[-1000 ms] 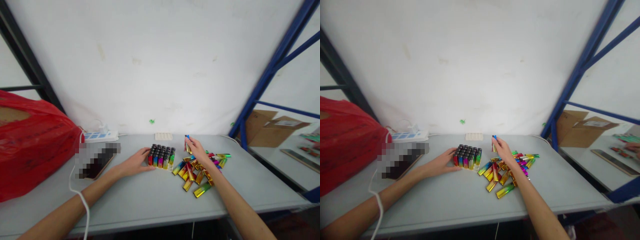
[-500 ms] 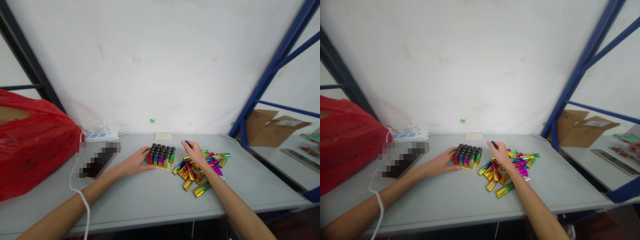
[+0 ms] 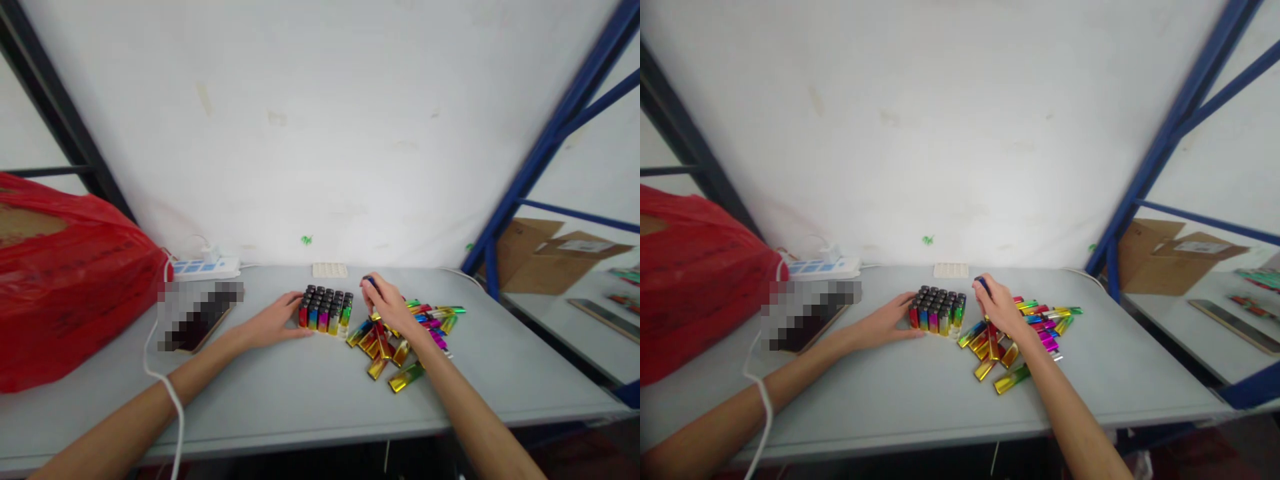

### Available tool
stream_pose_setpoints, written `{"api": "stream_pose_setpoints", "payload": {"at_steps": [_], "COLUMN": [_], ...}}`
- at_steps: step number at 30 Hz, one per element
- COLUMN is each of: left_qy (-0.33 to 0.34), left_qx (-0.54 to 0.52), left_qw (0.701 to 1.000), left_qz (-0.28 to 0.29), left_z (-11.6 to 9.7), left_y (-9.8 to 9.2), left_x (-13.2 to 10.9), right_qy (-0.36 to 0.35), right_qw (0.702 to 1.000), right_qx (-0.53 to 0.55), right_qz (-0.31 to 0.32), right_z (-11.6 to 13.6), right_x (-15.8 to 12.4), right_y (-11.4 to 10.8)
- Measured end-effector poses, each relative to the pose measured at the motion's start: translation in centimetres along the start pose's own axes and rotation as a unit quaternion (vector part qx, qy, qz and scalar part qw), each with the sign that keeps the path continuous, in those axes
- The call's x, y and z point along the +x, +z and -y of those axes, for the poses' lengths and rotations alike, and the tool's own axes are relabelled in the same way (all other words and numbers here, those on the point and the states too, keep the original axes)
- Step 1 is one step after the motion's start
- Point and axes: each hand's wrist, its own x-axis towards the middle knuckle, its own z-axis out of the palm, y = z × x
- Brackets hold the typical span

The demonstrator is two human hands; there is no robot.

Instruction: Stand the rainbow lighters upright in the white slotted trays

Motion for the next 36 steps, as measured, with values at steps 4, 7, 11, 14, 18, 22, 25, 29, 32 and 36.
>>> {"api": "stream_pose_setpoints", "payload": {"at_steps": [4,7,11,14,18,22,25,29,32,36], "left_qy": [0.005,0.004,0.003,-0.001,0.003,-0.002,-0.003,-0.003,0.006,0.004], "left_qx": [-0.001,0.002,0.002,0.001,-0.008,-0.007,-0.006,0.001,0.0,-0.007], "left_qw": [1.0,1.0,1.0,1.0,1.0,1.0,1.0,1.0,1.0,1.0], "left_qz": [0.004,0.013,0.015,0.014,0.014,0.011,0.014,0.019,0.013,0.013], "left_z": [-0.2,-0.3,-0.3,-0.1,0.0,0.0,-0.1,0.1,0.1,-0.1], "left_y": [-0.1,-0.2,-0.2,-0.1,-0.1,0.0,-0.1,0.0,0.0,-0.2], "left_x": [0.0,0.0,0.0,0.0,-0.1,0.0,0.0,0.1,0.0,0.0], "right_qy": [-0.082,-0.058,-0.023,0.001,0.014,-0.019,-0.03,-0.01,-0.019,-0.027], "right_qw": [0.995,0.996,0.993,0.987,0.983,0.985,0.983,0.978,0.98,0.983], "right_qx": [-0.052,-0.041,0.018,0.043,0.052,0.026,0.017,0.021,0.02,0.014], "right_qz": [0.003,0.058,0.115,0.154,0.178,0.167,0.183,0.207,0.195,0.181], "right_z": [1.2,1.5,1.7,1.9,2.1,2.1,2.3,2.4,2.0,1.6], "right_x": [-0.1,-0.2,-0.5,-0.8,-0.9,-0.8,-0.7,-0.8,-0.8,-0.8], "right_y": [-0.6,-0.6,-0.2,0.0,0.1,0.3,0.5,0.7,1.1,1.6]}}
